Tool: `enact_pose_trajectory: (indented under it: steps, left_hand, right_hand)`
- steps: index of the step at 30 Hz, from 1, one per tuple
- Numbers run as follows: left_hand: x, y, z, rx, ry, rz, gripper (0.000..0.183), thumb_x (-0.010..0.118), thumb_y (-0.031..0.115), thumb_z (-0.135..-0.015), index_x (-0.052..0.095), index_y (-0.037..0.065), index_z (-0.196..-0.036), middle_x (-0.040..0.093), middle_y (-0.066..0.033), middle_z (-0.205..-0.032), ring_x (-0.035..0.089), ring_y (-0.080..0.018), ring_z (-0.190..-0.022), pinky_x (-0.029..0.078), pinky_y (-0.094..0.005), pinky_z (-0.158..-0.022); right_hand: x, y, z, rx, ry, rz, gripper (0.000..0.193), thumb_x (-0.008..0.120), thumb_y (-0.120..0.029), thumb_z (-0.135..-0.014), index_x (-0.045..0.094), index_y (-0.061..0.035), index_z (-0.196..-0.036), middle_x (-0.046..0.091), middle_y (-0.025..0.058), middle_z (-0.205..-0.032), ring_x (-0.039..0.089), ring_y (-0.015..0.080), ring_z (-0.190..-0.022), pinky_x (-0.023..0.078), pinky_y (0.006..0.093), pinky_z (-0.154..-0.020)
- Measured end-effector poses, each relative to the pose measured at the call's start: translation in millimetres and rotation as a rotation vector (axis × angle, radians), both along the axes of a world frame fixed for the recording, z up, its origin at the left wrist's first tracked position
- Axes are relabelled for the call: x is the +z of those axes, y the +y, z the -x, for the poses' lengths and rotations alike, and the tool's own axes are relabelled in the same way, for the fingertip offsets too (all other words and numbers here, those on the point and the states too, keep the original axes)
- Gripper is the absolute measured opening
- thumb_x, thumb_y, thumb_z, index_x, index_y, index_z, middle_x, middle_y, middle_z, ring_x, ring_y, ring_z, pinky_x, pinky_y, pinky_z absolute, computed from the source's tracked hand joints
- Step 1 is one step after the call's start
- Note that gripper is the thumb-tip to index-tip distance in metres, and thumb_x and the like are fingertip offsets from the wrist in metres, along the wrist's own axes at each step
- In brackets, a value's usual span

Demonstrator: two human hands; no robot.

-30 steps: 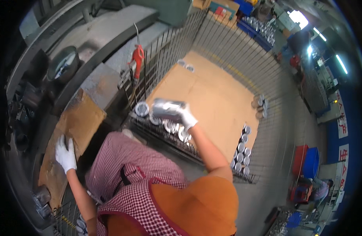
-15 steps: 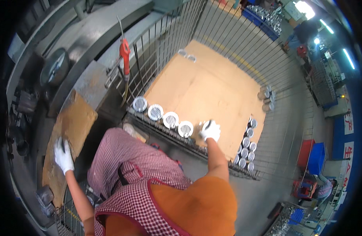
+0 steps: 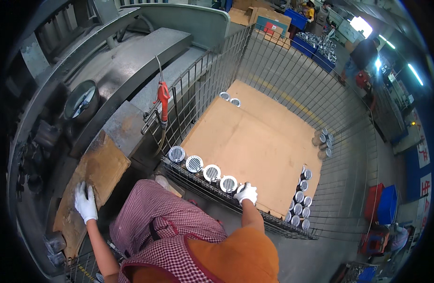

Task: The recorder is taking cylindrical metal heat sinks from a bin, processing them through a machine, blowing them with air, and placing them into a separate storage cage.

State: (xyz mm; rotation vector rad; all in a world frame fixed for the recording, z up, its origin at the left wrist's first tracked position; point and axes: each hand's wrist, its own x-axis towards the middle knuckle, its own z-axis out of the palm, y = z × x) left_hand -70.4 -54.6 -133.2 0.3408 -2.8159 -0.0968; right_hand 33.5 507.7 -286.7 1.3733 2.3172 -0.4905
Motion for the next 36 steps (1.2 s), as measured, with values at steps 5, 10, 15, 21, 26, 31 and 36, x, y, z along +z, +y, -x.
enact_pose_trajectory:
  steps: [5,10,15,21,26,31,36]
  left_hand:
    - [-2,-1,0,0.007,0.007,-0.017,0.042,0.055,0.035,-0.094,0.06,0.007,-0.126,0.052,-0.0141,-0.137,0.045,-0.0313,-0.13,0.035,-0.0429,-0.106]
    - [-3,-4,-2,0.011,0.02,-0.016,0.042,0.055,0.035,-0.093,0.06,0.008,-0.125,0.052,-0.0137,-0.137,0.044,-0.032,-0.13,0.034,-0.0432,-0.107]
    - [3,3,-4,0.039,-0.004,-0.036,0.046,0.056,0.036,-0.092,0.058,0.008,-0.128,0.052,-0.0143,-0.137,0.045,-0.0332,-0.129,0.033,-0.044,-0.107]
    - [0,0,-2,0.069,0.039,-0.08,0.055,0.059,0.036,-0.09,0.048,0.009,-0.137,0.045,-0.0157,-0.143,0.04,-0.0325,-0.133,0.032,-0.046,-0.108]
    - [-4,2,-3,0.081,0.219,0.009,0.063,0.062,0.038,-0.088,0.043,0.009,-0.141,0.038,-0.0167,-0.147,0.038,-0.0358,-0.134,0.032,-0.0453,-0.109]
    - [-4,1,-1,0.062,0.239,0.027,0.068,0.067,0.039,-0.083,0.044,0.011,-0.14,0.037,-0.018,-0.147,0.037,-0.0395,-0.134,0.034,-0.0491,-0.107]
    - [-6,-1,-4,0.08,0.294,0.05,0.067,0.066,0.041,-0.084,0.044,0.011,-0.14,0.037,-0.018,-0.147,0.036,-0.039,-0.134,0.034,-0.0499,-0.107]
  right_hand:
    - [-20,21,17,0.026,-0.142,0.107,0.098,0.09,-0.036,-0.056,0.042,-0.0202,-0.139,0.048,0.0179,-0.134,0.055,0.0346,-0.121,0.05,0.0452,-0.097]
    - [-11,49,71,0.507,-0.503,0.098,0.086,0.089,-0.043,-0.054,0.058,-0.0182,-0.131,0.057,0.0074,-0.135,0.055,0.0282,-0.123,0.048,0.0424,-0.098]
    - [108,-15,183,0.726,0.371,-0.04,0.033,0.058,-0.036,-0.086,0.071,-0.0087,-0.098,0.067,0.0199,-0.104,0.063,0.0378,-0.095,0.051,0.0443,-0.083]
    - [261,-154,244,1.011,1.475,-0.108,0.029,0.068,-0.025,-0.08,0.068,-0.0048,-0.101,0.068,0.0142,-0.089,0.065,0.0317,-0.082,0.051,0.0402,-0.073]
    - [218,-192,301,1.102,1.248,-0.39,0.02,0.063,-0.031,-0.083,0.071,-0.0131,-0.087,0.067,0.0095,-0.073,0.066,0.0291,-0.073,0.048,0.0411,-0.073]
    - [223,-196,302,0.983,1.085,-0.005,0.034,0.054,-0.04,-0.089,0.071,-0.0109,-0.085,0.07,0.0131,-0.081,0.067,0.0301,-0.076,0.047,0.0397,-0.077]
    - [239,-225,283,1.042,0.977,0.016,0.042,0.051,-0.046,-0.09,0.07,-0.0103,-0.08,0.069,0.0141,-0.078,0.067,0.0312,-0.079,0.047,0.0393,-0.078]
